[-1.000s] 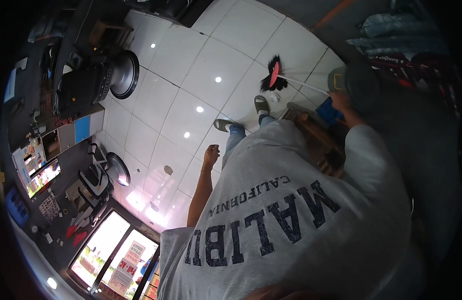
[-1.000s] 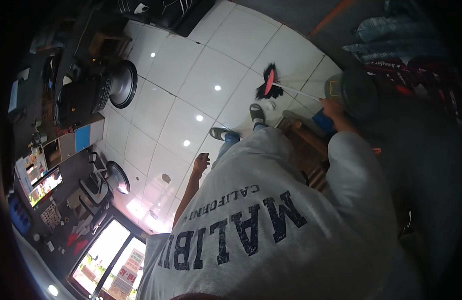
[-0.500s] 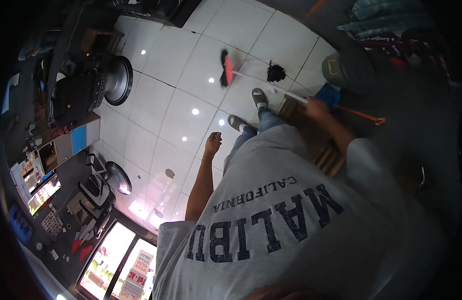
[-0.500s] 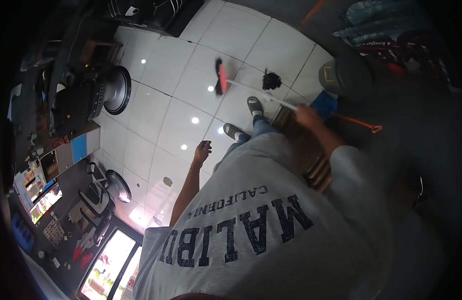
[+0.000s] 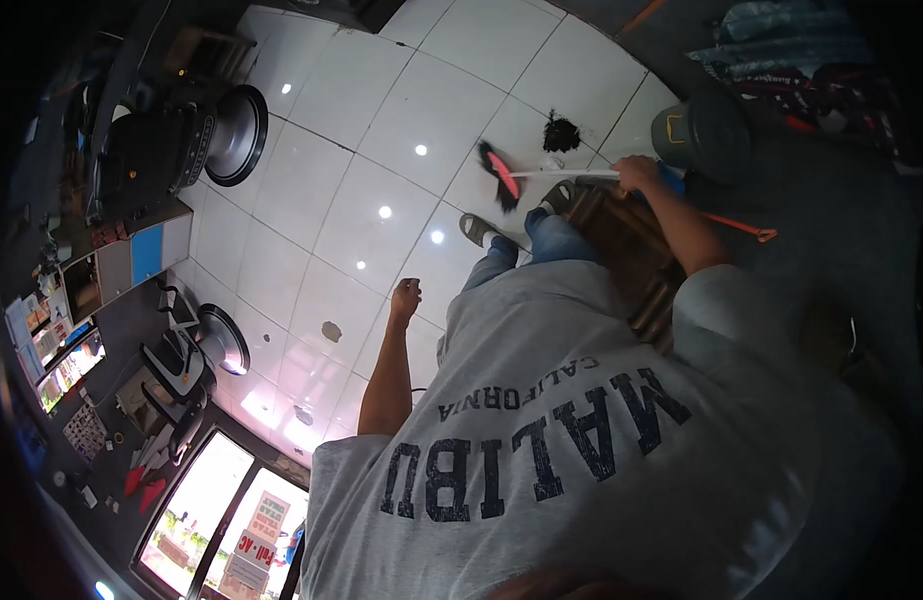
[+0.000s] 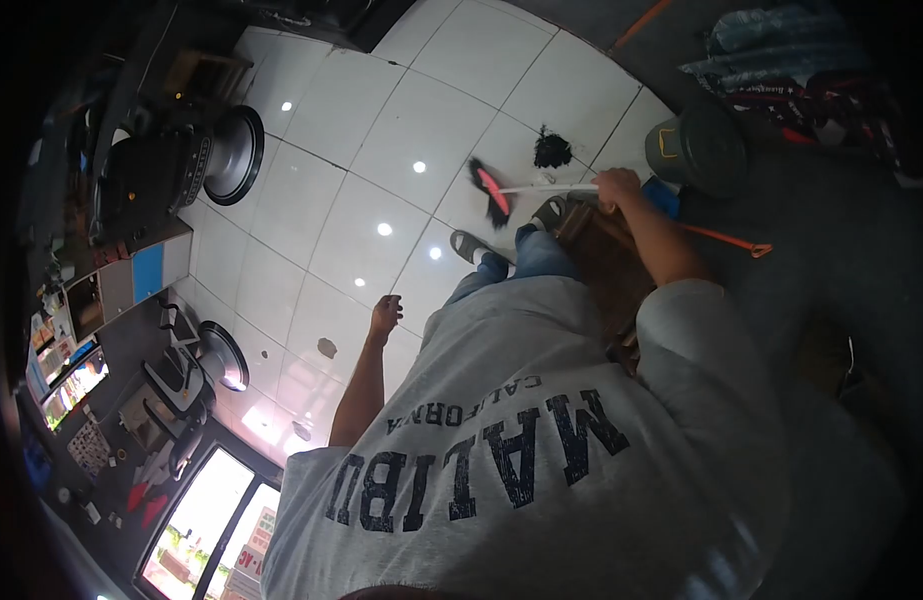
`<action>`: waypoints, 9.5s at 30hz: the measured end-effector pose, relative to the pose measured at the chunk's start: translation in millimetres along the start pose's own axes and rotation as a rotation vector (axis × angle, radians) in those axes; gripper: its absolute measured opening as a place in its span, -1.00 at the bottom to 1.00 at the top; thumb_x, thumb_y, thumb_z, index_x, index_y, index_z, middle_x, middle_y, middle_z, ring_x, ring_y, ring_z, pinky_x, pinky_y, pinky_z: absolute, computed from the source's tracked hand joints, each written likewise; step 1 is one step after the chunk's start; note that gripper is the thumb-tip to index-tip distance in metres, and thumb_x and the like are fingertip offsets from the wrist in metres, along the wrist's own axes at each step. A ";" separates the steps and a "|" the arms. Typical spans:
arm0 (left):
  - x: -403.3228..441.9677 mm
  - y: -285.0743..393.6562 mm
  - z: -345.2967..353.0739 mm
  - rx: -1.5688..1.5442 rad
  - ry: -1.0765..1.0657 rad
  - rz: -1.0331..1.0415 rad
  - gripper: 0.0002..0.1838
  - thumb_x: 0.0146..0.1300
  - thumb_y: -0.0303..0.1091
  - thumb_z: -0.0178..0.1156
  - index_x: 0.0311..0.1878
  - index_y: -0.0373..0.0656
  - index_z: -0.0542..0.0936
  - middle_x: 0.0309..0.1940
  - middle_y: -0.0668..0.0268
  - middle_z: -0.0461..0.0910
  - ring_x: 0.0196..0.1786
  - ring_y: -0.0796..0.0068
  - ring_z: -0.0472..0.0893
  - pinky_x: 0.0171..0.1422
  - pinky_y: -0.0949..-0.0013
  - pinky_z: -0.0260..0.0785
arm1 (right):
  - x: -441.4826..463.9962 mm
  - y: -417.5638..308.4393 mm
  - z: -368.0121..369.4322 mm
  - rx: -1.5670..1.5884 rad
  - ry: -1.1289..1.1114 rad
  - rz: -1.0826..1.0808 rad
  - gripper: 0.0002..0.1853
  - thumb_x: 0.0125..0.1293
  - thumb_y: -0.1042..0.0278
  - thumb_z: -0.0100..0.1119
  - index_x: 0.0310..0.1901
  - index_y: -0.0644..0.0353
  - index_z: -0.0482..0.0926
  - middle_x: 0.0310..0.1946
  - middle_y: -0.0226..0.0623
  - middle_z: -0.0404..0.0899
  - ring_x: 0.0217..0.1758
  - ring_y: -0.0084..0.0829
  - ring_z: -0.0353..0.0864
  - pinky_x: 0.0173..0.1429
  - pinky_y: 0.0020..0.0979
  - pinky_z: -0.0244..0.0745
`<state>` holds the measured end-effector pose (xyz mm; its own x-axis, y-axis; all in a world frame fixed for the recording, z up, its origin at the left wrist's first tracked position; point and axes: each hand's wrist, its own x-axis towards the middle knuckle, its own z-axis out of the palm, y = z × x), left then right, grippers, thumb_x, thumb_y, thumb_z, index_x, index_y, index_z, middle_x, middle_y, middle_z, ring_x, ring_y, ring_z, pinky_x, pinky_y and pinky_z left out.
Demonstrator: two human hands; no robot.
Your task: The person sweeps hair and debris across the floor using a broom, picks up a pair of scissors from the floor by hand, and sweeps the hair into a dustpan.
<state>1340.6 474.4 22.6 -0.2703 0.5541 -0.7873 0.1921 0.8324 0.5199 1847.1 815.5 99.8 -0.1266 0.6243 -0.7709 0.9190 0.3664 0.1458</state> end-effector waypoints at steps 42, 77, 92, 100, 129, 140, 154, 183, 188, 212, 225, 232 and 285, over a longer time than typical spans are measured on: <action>23.0 195.4 110.6 0.011 0.011 0.096 -0.59 0.39 -0.10 0.01 0.03 -0.27 0.54 -0.31 0.14 0.61 -0.33 0.42 0.60 -0.23 0.38 0.48 | 103.2 242.7 92.4 0.285 0.180 0.015 -0.51 0.13 0.43 0.08 0.13 -0.21 0.56 -0.14 -0.09 0.63 -0.06 -0.04 0.63 0.02 -0.09 0.52; 126.4 258.5 -5.8 -0.259 0.267 0.076 -0.60 0.39 -0.11 0.01 0.02 -0.28 0.54 -0.32 0.14 0.60 -0.33 0.41 0.60 -0.20 0.40 0.48 | 223.4 4.0 -168.7 0.373 0.085 -0.016 -0.42 0.14 0.33 -0.04 0.26 -0.31 0.41 -0.05 -0.20 0.61 0.01 -0.11 0.60 0.08 -0.18 0.51; 143.6 235.1 2.4 -0.179 0.166 -0.291 -0.57 0.31 -0.13 0.03 -0.01 -0.35 0.53 -0.35 0.13 0.64 -0.40 0.39 0.63 -0.29 0.36 0.50 | 278.7 6.2 -251.0 0.498 0.221 -0.355 -0.52 0.26 0.27 0.01 0.25 -0.25 0.42 -0.31 -0.08 0.64 -0.23 0.02 0.62 -0.06 -0.04 0.49; 163.1 391.8 19.4 -0.278 0.328 -0.201 -0.56 0.37 -0.08 0.01 0.05 -0.29 0.52 -0.28 0.12 0.62 -0.29 0.38 0.64 -0.22 0.36 0.51 | 429.4 -177.6 -396.8 0.117 0.152 -0.496 -0.60 0.16 0.42 0.00 0.03 -0.09 0.61 -0.12 -0.16 0.65 0.01 -0.16 0.64 0.06 -0.15 0.55; 246.6 553.1 22.4 -0.111 0.301 -0.013 -0.58 0.41 -0.03 -0.03 0.10 -0.15 0.52 -0.27 0.19 0.62 -0.29 0.45 0.64 -0.32 0.41 0.42 | 589.0 73.5 -515.6 0.304 0.478 -0.186 -0.66 0.33 0.31 -0.10 0.10 0.00 0.53 -0.23 -0.13 0.67 -0.11 -0.13 0.67 -0.02 -0.15 0.54; 235.8 553.8 36.7 -0.134 0.276 -0.116 -0.56 0.39 -0.08 -0.01 0.06 -0.29 0.52 -0.31 0.12 0.62 -0.31 0.39 0.63 -0.19 0.36 0.49 | 515.4 144.9 -404.6 0.569 0.003 0.025 -0.54 0.33 0.22 -0.16 0.27 -0.12 0.37 0.13 -0.06 0.48 0.20 -0.08 0.47 0.23 -0.07 0.39; 286.4 514.1 48.5 -0.062 0.105 -0.103 -0.57 0.35 -0.11 0.03 0.03 -0.31 0.52 -0.34 0.11 0.64 -0.36 0.38 0.65 -0.34 0.38 0.51 | 299.3 231.0 -226.3 0.499 0.283 0.037 -0.55 0.40 0.23 -0.13 0.32 -0.14 0.33 -0.44 -0.05 0.59 -0.39 -0.04 0.61 -0.34 -0.06 0.51; 326.2 548.6 54.0 0.158 -0.089 0.130 -0.66 0.40 -0.15 0.00 -0.02 -0.24 0.55 -0.39 0.21 0.60 -0.41 0.45 0.61 -0.31 0.39 0.48 | 231.7 217.7 -44.3 0.653 0.291 0.309 -0.71 0.25 0.33 -0.04 -0.07 0.24 0.55 -0.26 -0.03 0.60 -0.28 -0.03 0.59 -0.21 -0.05 0.51; 322.8 598.9 55.7 0.172 -0.051 0.212 -0.60 0.43 -0.04 -0.04 0.09 -0.13 0.52 -0.28 0.27 0.60 -0.29 0.48 0.61 -0.31 0.45 0.40 | 127.6 192.3 17.9 0.414 0.313 0.212 -0.68 0.26 0.36 -0.02 0.01 0.32 0.48 -0.17 -0.07 0.54 -0.21 -0.12 0.57 -0.10 -0.13 0.49; 187.7 320.3 93.6 0.182 -0.117 -0.155 -0.61 0.32 -0.10 0.05 -0.02 -0.25 0.55 -0.47 0.24 0.61 -0.49 0.49 0.59 -0.46 0.42 0.39 | 81.0 150.2 90.0 1.491 0.354 0.716 -0.71 0.44 0.17 -0.18 -0.28 0.10 0.52 -0.57 -0.37 0.40 -0.57 -0.48 0.43 -0.60 -0.34 0.27; 190.4 370.1 95.4 -0.043 0.006 0.145 -0.60 0.41 -0.08 -0.02 0.06 -0.22 0.52 -0.28 0.18 0.61 -0.30 0.44 0.61 -0.29 0.41 0.44 | 130.8 148.6 18.6 1.566 0.152 0.447 -0.75 0.27 0.41 -0.02 -0.15 0.36 0.58 -0.51 -0.20 0.55 -0.64 -0.48 0.43 -0.58 -0.31 0.28; 176.8 314.2 106.4 -0.090 0.026 0.148 -0.56 0.39 -0.08 0.00 -0.01 -0.33 0.54 -0.37 0.13 0.62 -0.38 0.38 0.62 -0.28 0.36 0.49 | 215.5 144.4 -26.4 1.321 0.383 0.362 -0.68 0.40 0.19 -0.07 -0.10 0.22 0.61 -0.70 -0.29 0.42 -0.70 -0.46 0.38 -0.60 -0.31 0.24; 66.1 301.3 207.9 -0.048 0.045 0.121 -0.58 0.40 -0.06 -0.01 0.05 -0.23 0.54 -0.29 0.19 0.62 -0.30 0.44 0.63 -0.29 0.41 0.43 | 30.8 288.6 50.0 0.372 0.223 -0.012 -0.56 0.27 0.31 -0.03 0.20 -0.01 0.48 -0.39 0.00 0.63 -0.37 0.03 0.62 -0.21 -0.01 0.49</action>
<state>1576.7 759.5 58.3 -0.2900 0.6495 -0.7029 0.1808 0.7584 0.6262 2127.1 906.0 87.1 -0.1777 0.7701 -0.6127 0.9839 0.1261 -0.1270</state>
